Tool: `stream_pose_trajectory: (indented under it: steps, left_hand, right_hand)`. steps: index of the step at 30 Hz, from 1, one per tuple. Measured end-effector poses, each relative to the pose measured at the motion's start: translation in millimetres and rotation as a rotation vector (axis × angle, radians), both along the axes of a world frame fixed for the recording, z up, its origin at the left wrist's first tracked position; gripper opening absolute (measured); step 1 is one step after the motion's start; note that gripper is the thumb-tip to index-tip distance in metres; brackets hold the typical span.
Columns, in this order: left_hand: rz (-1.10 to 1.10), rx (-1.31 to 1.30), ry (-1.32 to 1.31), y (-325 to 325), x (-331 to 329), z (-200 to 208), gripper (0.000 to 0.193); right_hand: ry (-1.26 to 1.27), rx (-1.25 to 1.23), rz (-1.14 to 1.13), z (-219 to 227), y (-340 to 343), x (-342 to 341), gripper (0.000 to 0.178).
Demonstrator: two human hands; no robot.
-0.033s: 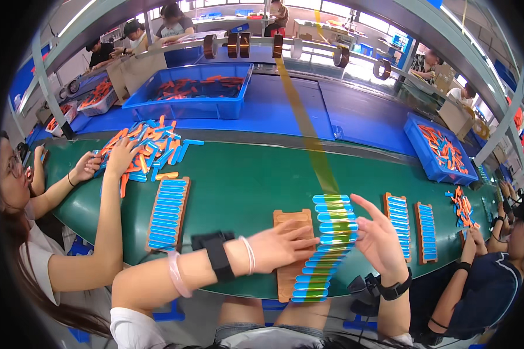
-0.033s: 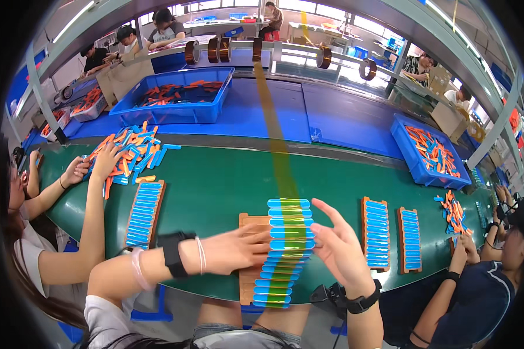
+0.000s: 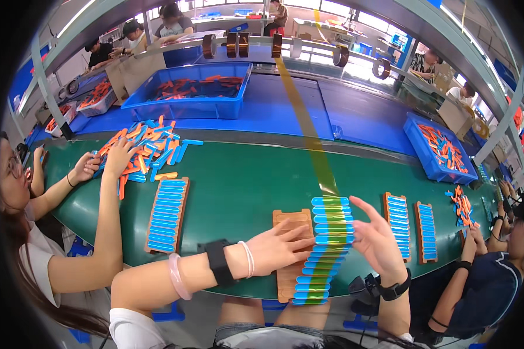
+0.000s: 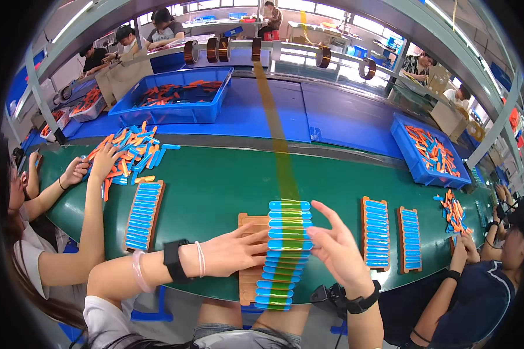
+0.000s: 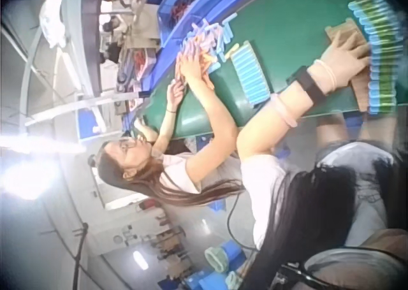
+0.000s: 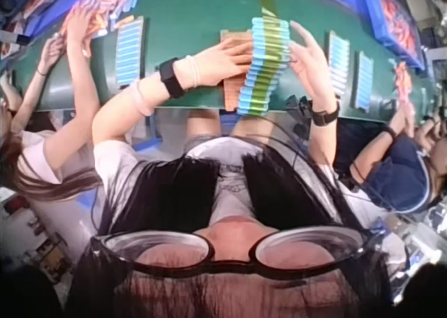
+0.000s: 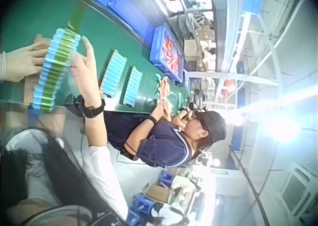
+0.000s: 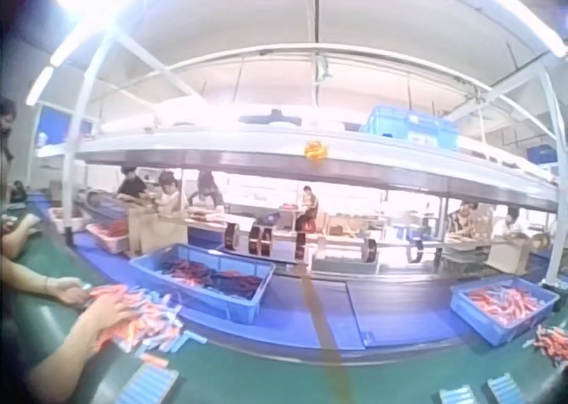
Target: Assembling small blue and orange components onto a tray on an assembly line.
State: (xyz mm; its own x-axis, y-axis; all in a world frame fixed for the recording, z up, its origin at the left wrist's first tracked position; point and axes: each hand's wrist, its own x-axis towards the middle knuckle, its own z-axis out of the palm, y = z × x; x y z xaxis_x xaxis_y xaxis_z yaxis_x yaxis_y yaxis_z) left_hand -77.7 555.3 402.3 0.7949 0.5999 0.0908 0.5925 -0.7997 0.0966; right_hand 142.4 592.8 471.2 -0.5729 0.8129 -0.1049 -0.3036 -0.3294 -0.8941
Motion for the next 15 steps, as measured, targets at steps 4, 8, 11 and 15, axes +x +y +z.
stream_pose_trajectory:
  steps: [4,8,11,15]
  left_hand:
    - [0.210,-0.026,-0.035,2.9,-4.5,21.5,0.054]
    - [0.547,-0.003,0.026,37.1,-38.9,24.0,0.053]
    - [0.735,0.105,0.125,63.3,-74.7,11.3,0.053]
    - [0.985,-0.028,0.168,93.1,-127.5,7.6,0.051]
  right_hand:
    - [-0.390,0.175,-0.005,-9.7,-10.6,2.6,0.068]
    - [-0.502,0.380,-0.167,-24.0,-19.6,26.2,0.071]
    - [-0.676,0.491,-0.339,-32.4,-31.6,52.0,0.069]
    - [-0.961,0.635,-0.660,-45.1,-44.5,82.5,0.068]
